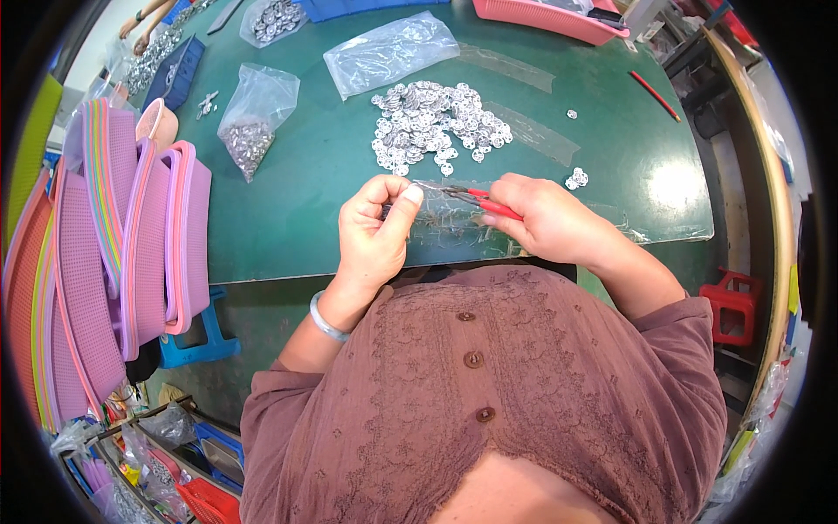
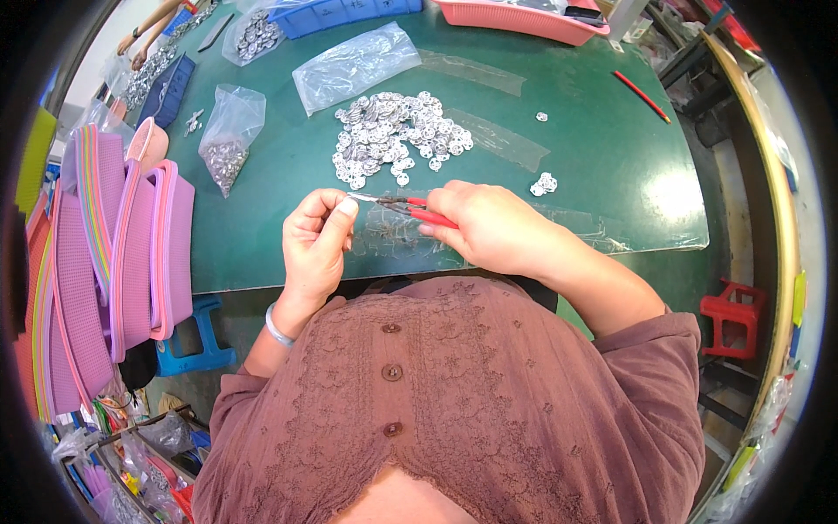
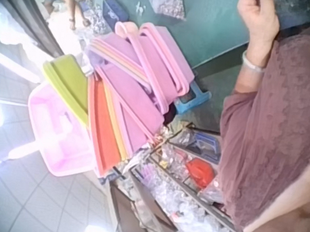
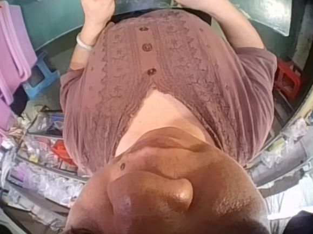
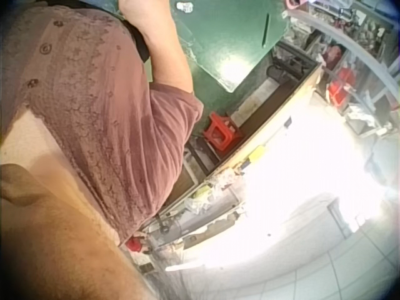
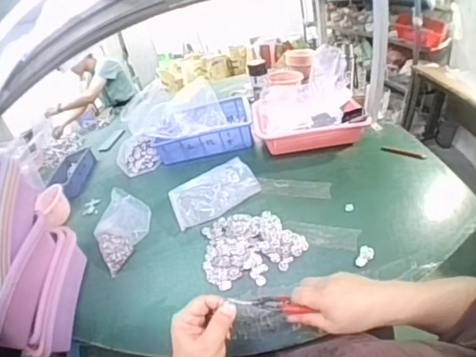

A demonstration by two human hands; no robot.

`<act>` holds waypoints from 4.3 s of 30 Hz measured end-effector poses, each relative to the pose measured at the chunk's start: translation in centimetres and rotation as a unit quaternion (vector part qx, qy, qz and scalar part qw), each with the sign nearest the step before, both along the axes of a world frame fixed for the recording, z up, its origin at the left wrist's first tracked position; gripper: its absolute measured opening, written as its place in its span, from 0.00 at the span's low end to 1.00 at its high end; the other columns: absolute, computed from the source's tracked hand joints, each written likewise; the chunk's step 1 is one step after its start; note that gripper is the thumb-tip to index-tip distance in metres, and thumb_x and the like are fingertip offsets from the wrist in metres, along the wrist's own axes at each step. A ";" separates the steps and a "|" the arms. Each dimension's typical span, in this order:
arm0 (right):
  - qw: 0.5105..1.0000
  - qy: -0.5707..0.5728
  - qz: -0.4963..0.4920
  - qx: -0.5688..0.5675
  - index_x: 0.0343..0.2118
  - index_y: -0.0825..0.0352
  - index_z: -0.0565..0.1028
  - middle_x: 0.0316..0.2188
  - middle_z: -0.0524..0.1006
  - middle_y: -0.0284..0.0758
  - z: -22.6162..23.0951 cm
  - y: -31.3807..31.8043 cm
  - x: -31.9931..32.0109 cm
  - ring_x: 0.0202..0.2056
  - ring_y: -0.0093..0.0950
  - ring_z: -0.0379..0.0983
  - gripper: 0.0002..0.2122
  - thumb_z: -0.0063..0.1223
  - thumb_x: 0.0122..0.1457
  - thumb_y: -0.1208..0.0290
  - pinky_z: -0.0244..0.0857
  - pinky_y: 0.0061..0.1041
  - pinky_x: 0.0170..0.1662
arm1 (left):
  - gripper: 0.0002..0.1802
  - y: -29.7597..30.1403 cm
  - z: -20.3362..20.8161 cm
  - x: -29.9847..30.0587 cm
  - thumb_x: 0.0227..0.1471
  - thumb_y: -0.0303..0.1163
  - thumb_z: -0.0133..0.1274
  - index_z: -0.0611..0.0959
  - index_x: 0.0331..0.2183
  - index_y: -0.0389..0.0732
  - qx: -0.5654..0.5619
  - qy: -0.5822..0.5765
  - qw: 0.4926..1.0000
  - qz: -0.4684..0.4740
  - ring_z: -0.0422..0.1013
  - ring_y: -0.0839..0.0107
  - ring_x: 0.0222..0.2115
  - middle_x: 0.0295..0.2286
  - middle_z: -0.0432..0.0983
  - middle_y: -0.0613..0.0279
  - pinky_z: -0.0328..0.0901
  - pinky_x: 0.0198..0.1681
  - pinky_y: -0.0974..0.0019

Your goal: The person takes small silver components from plastic bags and a table surface, handles them individually to join them together, and uses pliers to secure the connection.

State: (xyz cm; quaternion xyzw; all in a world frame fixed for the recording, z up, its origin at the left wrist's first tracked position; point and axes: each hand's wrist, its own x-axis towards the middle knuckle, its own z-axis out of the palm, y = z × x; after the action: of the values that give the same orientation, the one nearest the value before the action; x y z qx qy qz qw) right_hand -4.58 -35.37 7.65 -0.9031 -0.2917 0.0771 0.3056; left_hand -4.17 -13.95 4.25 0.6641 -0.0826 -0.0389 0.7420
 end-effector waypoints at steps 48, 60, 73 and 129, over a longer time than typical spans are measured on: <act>0.993 -0.056 -0.101 -0.036 0.27 0.69 0.68 0.23 0.69 0.41 0.9 -2.8 1.3 0.26 0.39 0.68 0.12 0.51 0.50 0.63 0.62 0.32 0.30 | 0.05 -0.3 0.2 0.5 0.48 0.27 0.50 0.77 0.29 0.35 -0.121 0.148 0.981 0.040 0.57 0.85 0.12 0.14 0.66 0.71 0.48 0.14 0.81; 0.806 -0.152 -0.517 -0.244 0.40 0.66 0.66 0.39 0.70 0.43 -6.1 -17.5 -1.2 0.41 0.41 0.65 0.21 0.52 0.48 0.55 0.60 0.36 0.42 | 0.05 -0.8 -0.1 0.9 0.47 0.26 0.51 0.78 0.28 0.35 -0.116 0.185 0.976 0.004 0.57 0.84 0.13 0.15 0.66 0.70 0.50 0.15 0.80; 0.956 0.020 -0.192 0.222 0.32 0.69 0.74 0.26 0.72 0.32 -1.2 -4.7 0.4 0.29 0.20 0.67 0.06 0.50 0.51 0.74 0.62 0.18 0.34 | 0.05 -1.8 0.1 0.8 0.46 0.25 0.52 0.78 0.29 0.35 -0.113 0.205 0.971 -0.042 0.58 0.83 0.13 0.14 0.65 0.69 0.50 0.15 0.79; 0.819 0.358 -0.184 0.408 0.27 0.69 0.74 0.18 0.70 0.26 -2.6 3.1 2.6 0.19 0.12 0.62 0.05 0.52 0.50 0.73 0.56 0.12 0.21 | 0.04 -1.4 -0.8 0.7 0.48 0.28 0.50 0.76 0.28 0.38 -0.093 0.188 0.977 -0.037 0.58 0.85 0.14 0.16 0.66 0.72 0.50 0.15 0.82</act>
State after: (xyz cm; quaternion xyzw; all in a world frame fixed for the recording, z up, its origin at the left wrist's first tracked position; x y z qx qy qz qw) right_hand -2.00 -32.23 5.05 -0.6413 0.0052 0.2110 0.7377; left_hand -3.47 -15.40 3.50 0.5693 0.0307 -0.1829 0.8009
